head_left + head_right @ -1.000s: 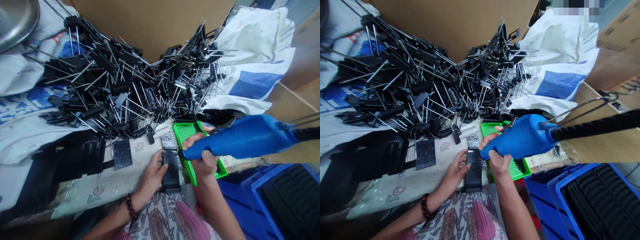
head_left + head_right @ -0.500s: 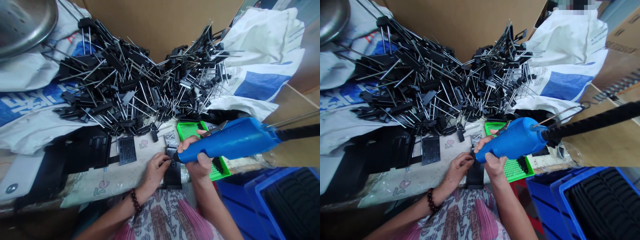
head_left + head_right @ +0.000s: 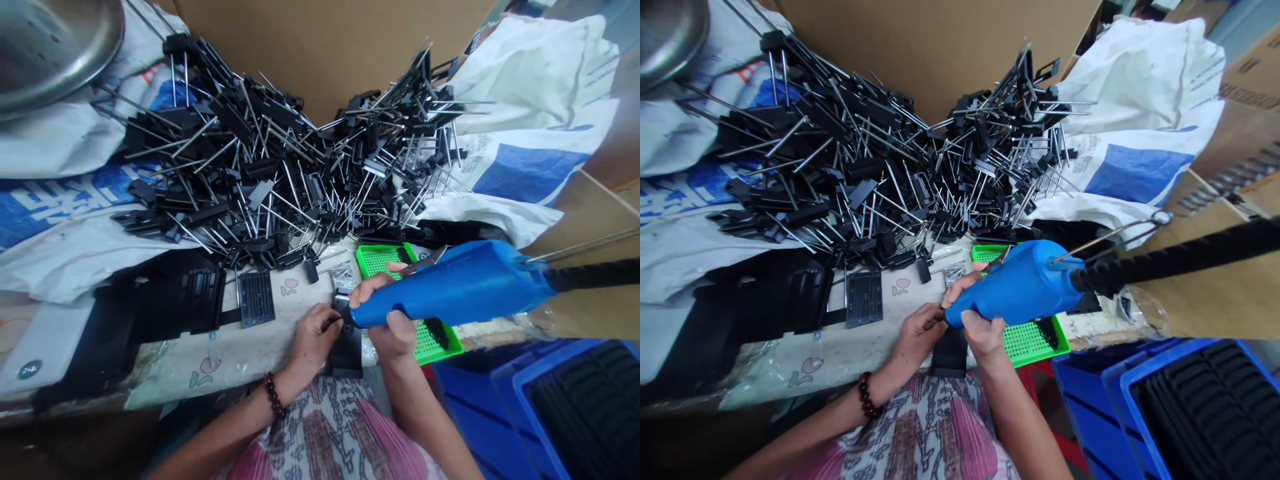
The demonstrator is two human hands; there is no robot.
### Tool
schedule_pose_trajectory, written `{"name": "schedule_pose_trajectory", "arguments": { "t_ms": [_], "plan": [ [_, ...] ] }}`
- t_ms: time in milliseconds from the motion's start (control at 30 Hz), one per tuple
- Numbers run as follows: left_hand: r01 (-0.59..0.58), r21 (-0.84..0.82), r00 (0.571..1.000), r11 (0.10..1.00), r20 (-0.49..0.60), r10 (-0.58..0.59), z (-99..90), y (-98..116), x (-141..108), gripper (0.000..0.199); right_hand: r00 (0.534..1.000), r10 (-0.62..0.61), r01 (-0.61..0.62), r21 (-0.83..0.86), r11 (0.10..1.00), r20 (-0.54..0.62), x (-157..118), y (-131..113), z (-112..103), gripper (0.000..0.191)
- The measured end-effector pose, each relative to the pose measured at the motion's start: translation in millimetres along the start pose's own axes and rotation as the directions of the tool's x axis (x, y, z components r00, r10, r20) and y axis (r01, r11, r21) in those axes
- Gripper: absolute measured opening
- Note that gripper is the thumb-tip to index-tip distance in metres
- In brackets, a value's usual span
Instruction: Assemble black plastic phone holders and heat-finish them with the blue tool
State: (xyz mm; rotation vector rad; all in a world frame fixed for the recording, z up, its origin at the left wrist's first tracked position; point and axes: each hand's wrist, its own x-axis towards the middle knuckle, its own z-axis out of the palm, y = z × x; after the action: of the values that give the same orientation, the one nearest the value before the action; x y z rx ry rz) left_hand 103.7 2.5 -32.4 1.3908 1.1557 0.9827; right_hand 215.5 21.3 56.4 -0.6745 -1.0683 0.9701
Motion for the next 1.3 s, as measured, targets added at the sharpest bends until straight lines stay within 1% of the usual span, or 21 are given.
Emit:
{"name": "schedule_pose_trajectory", "arguments": {
  "t_ms": [167, 367, 500, 533, 600, 633, 700, 767, 833, 933, 1000, 1133, 1300],
  "plan": [
    [-0.003, 0.022, 1.0, 1.0, -0.018, 0.004, 0.6, 0.9, 0.0, 0.013, 1.0, -0.029, 0.029, -0.019, 0.999, -0.003, 1.5, -4.8, -3.2, 0.038],
    [-0.002, 0.006, 1.0, 1.0, -0.02, 0.002, 1.4, 0.4, -0.6, 0.013, 1.0, -0.007, 0.007, -0.025, 1.0, -0.022, -0.1, -4.0, -1.9, 0.04],
    [0.011, -0.001, 1.0, 1.0, -0.012, -0.011, 0.9, 3.0, -0.2, 0.014, 1.0, -0.019, 0.018, -0.033, 0.999, -0.021, -1.7, -4.0, -2.1, 0.039],
    [0.033, -0.007, 0.999, 0.999, -0.005, -0.033, 0.6, 4.0, -0.2, 0.013, 0.999, -0.026, 0.025, -0.041, 0.999, -0.023, -1.4, -4.3, -3.2, 0.039],
    [0.127, -0.043, 0.992, 0.991, 0.014, -0.126, 0.0, 5.5, -0.2, 0.011, 0.998, -0.053, 0.051, -0.075, 0.996, -0.026, 0.2, -5.6, -6.8, 0.041],
    [0.185, -0.075, 0.983, 0.98, 0.02, -0.184, -0.4, 5.9, 0.2, 0.016, 0.997, -0.075, 0.071, -0.1, 0.992, -0.031, 1.6, -6.7, -9.0, 0.042],
    [0.282, -0.153, 0.959, 0.947, 0.026, -0.281, -1.5, 5.9, 2.2, 0.032, 0.992, -0.115, 0.106, -0.152, 0.983, -0.054, 5.2, -9.6, -13.5, 0.042],
    [0.339, -0.21, 0.94, 0.917, 0.047, -0.337, -3.2, 5.4, 6.0, 0.044, 0.985, -0.149, 0.131, -0.194, 0.972, -0.085, 8.7, -12.1, -17.7, 0.042],
    [0.4, -0.223, 0.916, 0.889, 0.119, -0.382, -5.1, 5.5, 10.5, 0.043, 0.98, -0.163, 0.134, -0.225, 0.965, -0.113, 11.0, -13.0, -21.4, 0.04],
    [0.493, -0.199, 0.862, 0.847, 0.248, -0.443, -7.3, 6.6, 15.6, 0.034, 0.977, -0.174, 0.138, -0.252, 0.958, -0.127, 11.2, -11.3, -26.2, 0.038],
    [0.515, -0.194, 0.846, 0.835, 0.274, -0.458, -7.6, 7.0, 16.8, 0.033, 0.979, -0.169, 0.137, -0.246, 0.96, -0.112, 9.7, -9.2, -29.0, 0.038],
    [0.513, -0.203, 0.849, 0.834, 0.259, -0.459, -6.6, 6.5, 17.0, 0.031, 0.987, -0.135, 0.112, -0.225, 0.968, -0.092, 6.7, -5.3, -32.5, 0.041],
    [0.521, -0.21, 0.845, 0.828, 0.262, -0.465, -5.9, 7.2, 17.2, 0.03, 0.984, -0.141, 0.114, -0.221, 0.969, -0.108, 6.3, -2.3, -32.2, 0.04]
  ]
}}
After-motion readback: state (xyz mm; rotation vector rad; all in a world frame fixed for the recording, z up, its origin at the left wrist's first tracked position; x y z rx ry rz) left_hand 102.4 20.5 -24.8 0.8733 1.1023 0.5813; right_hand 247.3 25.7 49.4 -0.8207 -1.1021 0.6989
